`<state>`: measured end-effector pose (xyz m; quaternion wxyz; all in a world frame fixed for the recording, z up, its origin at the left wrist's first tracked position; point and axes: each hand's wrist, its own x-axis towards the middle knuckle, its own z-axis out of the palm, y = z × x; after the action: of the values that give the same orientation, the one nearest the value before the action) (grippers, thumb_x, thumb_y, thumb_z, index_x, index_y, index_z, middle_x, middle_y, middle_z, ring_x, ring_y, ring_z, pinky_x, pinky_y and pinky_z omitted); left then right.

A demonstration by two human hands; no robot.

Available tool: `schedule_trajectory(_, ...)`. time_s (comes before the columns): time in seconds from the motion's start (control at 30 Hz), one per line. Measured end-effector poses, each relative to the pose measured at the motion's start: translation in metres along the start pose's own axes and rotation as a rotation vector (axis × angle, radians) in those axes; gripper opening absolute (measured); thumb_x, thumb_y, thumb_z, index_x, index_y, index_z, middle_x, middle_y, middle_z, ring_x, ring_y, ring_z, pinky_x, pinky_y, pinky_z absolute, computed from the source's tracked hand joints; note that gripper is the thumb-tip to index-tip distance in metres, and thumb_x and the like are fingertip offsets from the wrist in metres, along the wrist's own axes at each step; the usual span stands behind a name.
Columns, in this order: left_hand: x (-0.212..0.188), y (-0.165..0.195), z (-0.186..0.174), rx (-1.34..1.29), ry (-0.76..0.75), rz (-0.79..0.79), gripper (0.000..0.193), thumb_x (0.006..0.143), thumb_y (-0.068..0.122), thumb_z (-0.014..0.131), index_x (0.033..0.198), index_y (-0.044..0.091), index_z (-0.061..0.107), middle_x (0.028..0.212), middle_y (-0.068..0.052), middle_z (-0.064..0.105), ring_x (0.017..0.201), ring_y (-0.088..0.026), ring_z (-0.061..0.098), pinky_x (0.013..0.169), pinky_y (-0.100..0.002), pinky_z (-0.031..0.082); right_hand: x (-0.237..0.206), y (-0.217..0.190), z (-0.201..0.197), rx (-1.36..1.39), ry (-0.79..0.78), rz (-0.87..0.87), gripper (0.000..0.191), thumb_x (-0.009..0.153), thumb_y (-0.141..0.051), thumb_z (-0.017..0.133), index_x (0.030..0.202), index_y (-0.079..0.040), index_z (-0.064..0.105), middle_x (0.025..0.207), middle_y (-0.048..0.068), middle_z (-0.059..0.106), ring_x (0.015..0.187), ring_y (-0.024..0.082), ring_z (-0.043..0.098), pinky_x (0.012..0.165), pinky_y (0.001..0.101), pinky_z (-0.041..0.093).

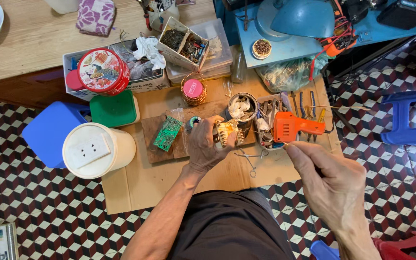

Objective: The person handles a transformer coil component at a workbench, threading and winding wire around its terminals by hand, turning the component to work on different sides, and pulling wire lengths taut. They occasionally set the component down and pick up loose wire from the bench.

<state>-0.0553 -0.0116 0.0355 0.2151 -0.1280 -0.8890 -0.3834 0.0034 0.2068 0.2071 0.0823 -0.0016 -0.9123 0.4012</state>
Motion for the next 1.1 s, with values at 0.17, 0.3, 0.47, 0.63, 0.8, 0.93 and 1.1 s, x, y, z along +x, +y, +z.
schedule_trajectory(0.17, 0.006, -0.008, -0.001, -0.041, 0.003, 0.006, 0.042, 0.085, 0.034, 0.077, 0.111, 0.007, 0.059, 0.088, -0.010, 0.060, 0.082, -0.026, 0.060, 0.078, -0.040, 0.047, -0.003, 0.008, 0.003, 0.035, 0.088, 0.260, 0.019, 0.101, -0.018, 0.070, 0.111, -0.005, 0.079, 0.060, 0.000, 0.062, 0.048, 0.004, 0.052, 0.042, 0.0226, 0.039)
schedule_trajectory(0.3, 0.006, -0.008, 0.001, -0.084, 0.019, 0.035, 0.045, 0.087, 0.034, 0.077, 0.114, 0.006, 0.056, 0.095, -0.010, 0.062, 0.085, -0.027, 0.061, 0.081, -0.041, 0.046, -0.004, 0.021, -0.001, 0.098, 0.157, 0.327, 0.020, 0.103, -0.020, 0.070, 0.112, -0.004, 0.078, 0.063, 0.000, 0.059, 0.054, 0.002, 0.049, 0.044, 0.0209, 0.035)
schedule_trajectory(0.47, 0.011, -0.006, 0.008, -0.113, 0.024, 0.002, 0.043, 0.089, 0.035, 0.075, 0.115, 0.006, 0.055, 0.096, -0.011, 0.062, 0.086, -0.028, 0.062, 0.084, -0.041, 0.047, -0.015, 0.024, 0.000, 0.002, 0.122, 0.276, 0.020, 0.102, -0.020, 0.070, 0.112, -0.005, 0.079, 0.059, 0.002, 0.063, 0.047, 0.007, 0.053, 0.038, 0.0251, 0.036)
schedule_trajectory(0.63, 0.039, -0.001, 0.032, -0.161, 0.038, -0.269, 0.038, 0.095, 0.039, 0.068, 0.112, 0.007, 0.056, 0.092, -0.011, 0.062, 0.084, -0.027, 0.063, 0.078, -0.041, 0.050, -0.038, 0.009, 0.031, 0.041, -0.004, -0.009, 0.017, 0.092, -0.012, 0.071, 0.101, 0.001, 0.076, 0.059, 0.003, 0.066, 0.047, 0.008, 0.061, 0.044, 0.0264, 0.047)
schedule_trajectory(0.8, 0.045, 0.011, 0.046, -0.141, 0.031, -0.219, 0.034, 0.100, 0.038, 0.064, 0.114, 0.008, 0.057, 0.094, -0.014, 0.064, 0.085, -0.030, 0.065, 0.076, -0.043, 0.052, -0.050, 0.004, 0.051, 0.025, 0.029, -0.167, 0.014, 0.091, -0.007, 0.071, 0.098, 0.005, 0.074, 0.058, 0.009, 0.062, 0.045, 0.014, 0.058, 0.045, 0.0294, 0.044)
schedule_trajectory(0.93, 0.045, 0.020, 0.052, -0.265, -0.024, -0.346, 0.033, 0.101, 0.037, 0.061, 0.115, 0.008, 0.057, 0.092, -0.015, 0.066, 0.082, -0.031, 0.068, 0.074, -0.043, 0.053, -0.058, 0.008, 0.052, 0.026, 0.046, -0.086, 0.015, 0.092, -0.008, 0.070, 0.100, 0.003, 0.074, 0.058, 0.008, 0.061, 0.045, 0.013, 0.057, 0.046, 0.0287, 0.044)
schedule_trajectory(1.1, 0.047, 0.022, 0.048, -0.259, -0.036, -0.306, 0.032, 0.103, 0.037, 0.056, 0.115, 0.007, 0.058, 0.092, -0.017, 0.067, 0.082, -0.032, 0.068, 0.073, -0.043, 0.052, -0.070, 0.017, 0.047, 0.087, 0.167, 0.365, 0.018, 0.096, -0.010, 0.068, 0.109, -0.002, 0.078, 0.054, 0.009, 0.061, 0.044, 0.018, 0.053, 0.044, 0.0301, 0.042)
